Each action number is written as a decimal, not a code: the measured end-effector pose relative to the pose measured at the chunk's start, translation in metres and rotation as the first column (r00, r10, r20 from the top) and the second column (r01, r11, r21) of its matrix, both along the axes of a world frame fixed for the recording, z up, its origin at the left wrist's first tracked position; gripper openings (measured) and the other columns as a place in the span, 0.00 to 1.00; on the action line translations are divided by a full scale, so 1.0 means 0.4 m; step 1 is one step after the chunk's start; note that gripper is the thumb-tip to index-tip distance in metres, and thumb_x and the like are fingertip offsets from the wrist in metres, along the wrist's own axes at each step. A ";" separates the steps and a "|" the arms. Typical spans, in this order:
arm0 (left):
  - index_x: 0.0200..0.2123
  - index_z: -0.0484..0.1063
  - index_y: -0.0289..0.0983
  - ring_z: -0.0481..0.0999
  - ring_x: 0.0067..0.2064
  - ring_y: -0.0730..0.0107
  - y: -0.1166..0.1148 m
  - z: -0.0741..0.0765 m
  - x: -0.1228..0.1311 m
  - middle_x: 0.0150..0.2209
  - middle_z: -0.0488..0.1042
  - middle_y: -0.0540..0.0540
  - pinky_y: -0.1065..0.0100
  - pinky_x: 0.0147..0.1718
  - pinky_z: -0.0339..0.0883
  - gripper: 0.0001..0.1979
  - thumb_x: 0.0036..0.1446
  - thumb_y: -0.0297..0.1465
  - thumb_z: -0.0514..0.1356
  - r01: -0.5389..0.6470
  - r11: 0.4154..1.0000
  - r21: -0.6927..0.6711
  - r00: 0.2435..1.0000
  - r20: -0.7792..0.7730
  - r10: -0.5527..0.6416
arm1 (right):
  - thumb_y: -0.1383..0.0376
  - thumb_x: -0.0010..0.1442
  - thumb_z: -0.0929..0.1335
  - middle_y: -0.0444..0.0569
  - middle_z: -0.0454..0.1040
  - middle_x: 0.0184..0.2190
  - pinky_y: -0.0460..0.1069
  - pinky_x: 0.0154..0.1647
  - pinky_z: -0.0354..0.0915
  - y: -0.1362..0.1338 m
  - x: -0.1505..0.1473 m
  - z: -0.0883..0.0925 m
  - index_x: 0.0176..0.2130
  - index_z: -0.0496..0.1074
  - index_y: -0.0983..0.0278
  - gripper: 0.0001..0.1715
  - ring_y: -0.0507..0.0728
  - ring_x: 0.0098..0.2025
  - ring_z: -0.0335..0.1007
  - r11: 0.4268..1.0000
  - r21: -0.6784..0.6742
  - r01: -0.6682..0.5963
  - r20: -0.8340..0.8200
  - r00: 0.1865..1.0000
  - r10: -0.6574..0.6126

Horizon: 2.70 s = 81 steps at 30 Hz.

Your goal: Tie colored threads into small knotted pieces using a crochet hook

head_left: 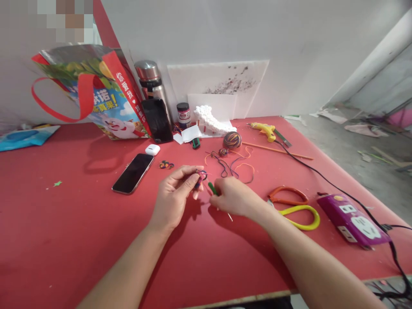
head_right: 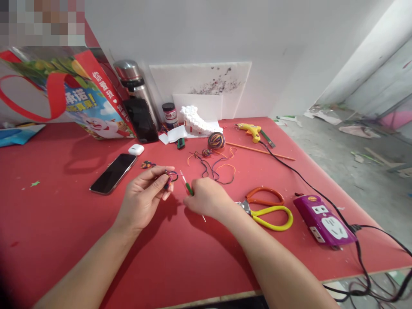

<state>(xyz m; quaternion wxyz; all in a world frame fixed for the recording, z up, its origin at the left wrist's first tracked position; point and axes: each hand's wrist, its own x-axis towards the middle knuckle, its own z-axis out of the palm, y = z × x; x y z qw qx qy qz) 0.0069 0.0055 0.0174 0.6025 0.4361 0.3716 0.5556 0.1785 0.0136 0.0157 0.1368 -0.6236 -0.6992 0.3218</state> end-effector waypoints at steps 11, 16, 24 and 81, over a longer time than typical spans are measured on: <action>0.34 0.87 0.39 0.79 0.29 0.73 0.004 -0.018 0.010 0.29 0.81 0.47 0.72 0.31 0.75 0.11 0.45 0.34 0.78 -0.017 0.994 -0.110 0.997 0.070 0.025 | 0.64 0.59 0.74 0.39 0.69 0.20 0.46 0.16 0.59 -0.033 0.083 0.105 0.33 0.75 0.60 0.05 0.48 0.16 0.59 0.847 0.129 0.515 -0.958 0.285 -0.027; 0.31 0.85 0.38 0.81 0.30 0.71 -0.001 -0.021 0.011 0.28 0.82 0.47 0.70 0.33 0.78 0.11 0.44 0.35 0.78 -0.065 0.984 -0.165 0.998 0.017 0.068 | 0.62 0.67 0.71 0.49 0.83 0.33 0.50 0.28 0.74 -0.067 0.023 0.026 0.43 0.81 0.61 0.08 0.53 0.26 0.77 0.895 0.194 0.401 -0.954 0.290 0.077; 0.31 0.85 0.37 0.78 0.31 0.71 -0.007 -0.012 0.010 0.29 0.81 0.47 0.69 0.34 0.78 0.10 0.49 0.37 0.76 -0.056 0.988 -0.142 0.998 -0.043 0.050 | 0.70 0.70 0.67 0.45 0.84 0.34 0.46 0.35 0.78 -0.107 -0.004 -0.003 0.46 0.82 0.57 0.14 0.51 0.31 0.80 0.896 0.359 0.261 -0.845 0.498 0.194; 0.34 0.80 0.39 0.78 0.40 0.67 -0.018 -0.019 0.018 0.39 0.78 0.47 0.65 0.44 0.75 0.07 0.53 0.33 0.73 -0.161 0.984 0.075 0.948 -0.267 0.175 | 0.72 0.61 0.67 0.47 0.78 0.37 0.52 0.43 0.73 -0.043 0.028 -0.029 0.42 0.75 0.60 0.11 0.55 0.39 0.77 0.830 0.527 0.182 -0.540 0.826 0.161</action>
